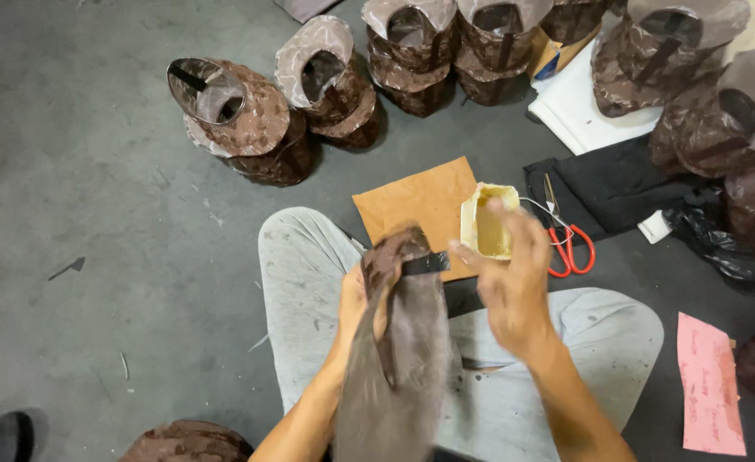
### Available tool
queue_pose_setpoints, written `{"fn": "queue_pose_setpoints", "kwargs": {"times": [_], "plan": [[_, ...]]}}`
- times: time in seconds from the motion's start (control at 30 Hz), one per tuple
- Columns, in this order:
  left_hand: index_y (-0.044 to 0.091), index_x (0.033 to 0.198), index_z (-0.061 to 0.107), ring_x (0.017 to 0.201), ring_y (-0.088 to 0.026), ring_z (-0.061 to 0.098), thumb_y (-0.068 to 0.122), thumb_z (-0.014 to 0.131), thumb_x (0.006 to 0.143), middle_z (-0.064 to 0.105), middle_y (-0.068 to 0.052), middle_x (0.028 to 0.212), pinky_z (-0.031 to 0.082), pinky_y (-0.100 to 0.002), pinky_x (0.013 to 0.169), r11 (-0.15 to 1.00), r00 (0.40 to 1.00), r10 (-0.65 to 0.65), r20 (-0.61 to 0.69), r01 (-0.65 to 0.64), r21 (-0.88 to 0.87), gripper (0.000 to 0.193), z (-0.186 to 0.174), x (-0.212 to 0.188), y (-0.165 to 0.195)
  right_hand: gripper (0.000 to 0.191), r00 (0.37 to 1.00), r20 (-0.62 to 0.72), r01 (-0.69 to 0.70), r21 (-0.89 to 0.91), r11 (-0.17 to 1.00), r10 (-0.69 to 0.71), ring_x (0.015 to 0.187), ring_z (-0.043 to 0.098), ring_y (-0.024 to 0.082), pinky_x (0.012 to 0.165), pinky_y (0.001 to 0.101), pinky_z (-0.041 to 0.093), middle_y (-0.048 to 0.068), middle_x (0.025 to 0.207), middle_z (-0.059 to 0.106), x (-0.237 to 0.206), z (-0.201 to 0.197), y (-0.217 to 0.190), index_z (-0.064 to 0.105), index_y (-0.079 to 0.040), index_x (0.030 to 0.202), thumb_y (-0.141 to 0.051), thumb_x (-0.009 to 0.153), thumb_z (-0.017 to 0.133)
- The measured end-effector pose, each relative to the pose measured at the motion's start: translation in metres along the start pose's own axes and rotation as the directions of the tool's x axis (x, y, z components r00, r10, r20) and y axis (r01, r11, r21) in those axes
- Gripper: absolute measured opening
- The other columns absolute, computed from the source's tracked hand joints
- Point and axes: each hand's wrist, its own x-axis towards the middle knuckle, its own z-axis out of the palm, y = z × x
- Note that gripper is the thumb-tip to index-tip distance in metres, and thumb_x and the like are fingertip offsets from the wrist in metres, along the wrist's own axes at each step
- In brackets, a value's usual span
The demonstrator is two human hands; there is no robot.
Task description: The person sits cross-legged on the floor and works on a shoe upper, dipping their fingers into a container of yellowish adhesive and rubbing it along the edge of the upper, turning the upper to treat different sections. Finished shoe uppers are arranged on the floor around them.
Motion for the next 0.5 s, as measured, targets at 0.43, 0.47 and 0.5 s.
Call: {"fn": "queue_pose_setpoints", "kwargs": {"times": [0.43, 0.47, 0.5], "plan": [[0.000, 0.136, 0.061, 0.102, -0.017, 0.060, 0.017, 0.063, 0.101, 0.064, -0.005, 0.117, 0.049, -0.032, 0.086, 0.908, 0.996, -0.089, -0.002, 0.082, 0.410, 0.039, -0.032, -0.009, -0.004, 0.069, 0.833, 0.401, -0.087, -0.586, 0.806, 0.382, 0.150, 0.018, 0.045, 0.119, 0.0565, 0.018, 0.017, 0.164, 0.027, 0.033, 0.037, 0.093, 0.083, -0.003, 0.083, -0.063, 0.095, 0.051], [0.001, 0.137, 0.061, 0.101, -0.016, 0.059, 0.019, 0.062, 0.102, 0.063, -0.004, 0.117, 0.049, -0.031, 0.084, 0.919, 0.995, -0.097, 0.012, 0.084, 0.384, 0.040, -0.036, -0.007, -0.005, 0.067, 0.908, 0.311, -0.086, -0.519, 0.850, 0.281, 0.148, 0.025, 0.047, 0.118, 0.0575, 0.021, 0.019, 0.161, 0.036, 0.031, 0.030, 0.091, 0.083, -0.001, 0.084, -0.059, 0.097, 0.051], [0.002, 0.139, 0.061, 0.099, -0.015, 0.058, 0.020, 0.061, 0.102, 0.062, -0.003, 0.116, 0.049, -0.031, 0.081, 0.934, 0.993, -0.115, -0.019, 0.114, 0.339, 0.041, -0.038, -0.006, -0.008, 0.065, 0.959, 0.209, -0.079, -0.449, 0.890, 0.191, 0.145, 0.033, 0.048, 0.116, 0.0584, 0.025, 0.021, 0.157, 0.045, 0.028, 0.025, 0.087, 0.082, 0.000, 0.084, -0.054, 0.099, 0.050]]}}
